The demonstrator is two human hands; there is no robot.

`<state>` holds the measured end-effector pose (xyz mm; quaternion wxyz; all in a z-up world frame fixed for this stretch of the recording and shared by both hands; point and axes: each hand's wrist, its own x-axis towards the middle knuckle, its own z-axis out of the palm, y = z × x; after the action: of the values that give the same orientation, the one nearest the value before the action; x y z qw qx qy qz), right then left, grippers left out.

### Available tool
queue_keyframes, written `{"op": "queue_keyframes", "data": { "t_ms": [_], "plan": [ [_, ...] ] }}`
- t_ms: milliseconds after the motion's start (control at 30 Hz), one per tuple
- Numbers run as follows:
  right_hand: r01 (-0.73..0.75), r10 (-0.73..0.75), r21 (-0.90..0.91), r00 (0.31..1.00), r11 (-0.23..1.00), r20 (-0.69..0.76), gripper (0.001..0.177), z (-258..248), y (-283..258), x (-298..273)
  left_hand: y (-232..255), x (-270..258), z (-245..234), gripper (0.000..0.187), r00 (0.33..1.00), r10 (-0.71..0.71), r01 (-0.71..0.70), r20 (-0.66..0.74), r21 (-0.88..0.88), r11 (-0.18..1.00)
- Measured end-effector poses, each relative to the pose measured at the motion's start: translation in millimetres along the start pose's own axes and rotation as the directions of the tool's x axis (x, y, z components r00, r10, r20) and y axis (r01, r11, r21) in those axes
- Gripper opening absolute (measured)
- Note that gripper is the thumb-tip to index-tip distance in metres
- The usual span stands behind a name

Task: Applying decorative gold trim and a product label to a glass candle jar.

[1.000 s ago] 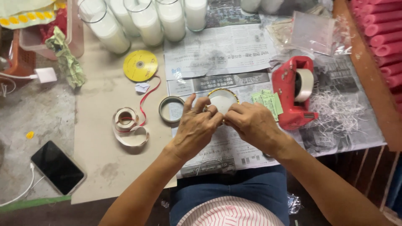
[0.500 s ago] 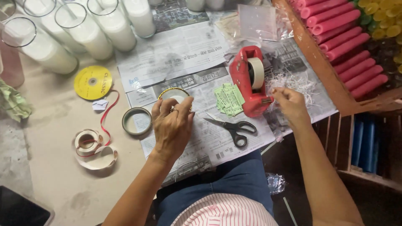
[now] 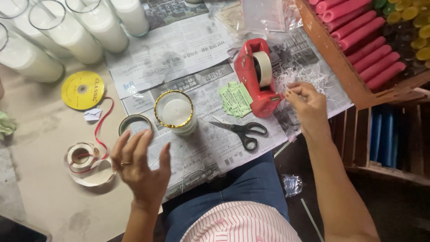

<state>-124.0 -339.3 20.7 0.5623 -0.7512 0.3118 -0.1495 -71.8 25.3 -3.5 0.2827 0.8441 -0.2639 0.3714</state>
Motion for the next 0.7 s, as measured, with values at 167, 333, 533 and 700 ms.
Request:
{"op": "queue_keyframes", "data": {
  "t_ms": [167,333,533,700],
  "plan": [
    [-0.101,0.093,0.145,0.994,0.984,0.06,0.011,-4,94,4,-11,-21,0,0.035,0.994,-0.088,0.091,0.072,-0.037,0.995],
    [-0.234,0.209,0.396,0.972,0.888,0.107,0.016,13,155,21,-7,-28,23,0.038,0.971,-0.196,0.215,0.137,-0.149,0.965],
    [-0.28,0.249,0.285,0.958,0.917,0.141,0.018,25,194,33,-17,-26,66,0.115,0.817,-0.437,0.574,0.377,-0.448,0.686],
    [-0.079,0.054,0.185,0.989,0.98,0.138,0.013,2,206,23,-28,-9,89,0.128,0.841,-0.381,0.54,0.383,-0.556,0.632]
  ]
}}
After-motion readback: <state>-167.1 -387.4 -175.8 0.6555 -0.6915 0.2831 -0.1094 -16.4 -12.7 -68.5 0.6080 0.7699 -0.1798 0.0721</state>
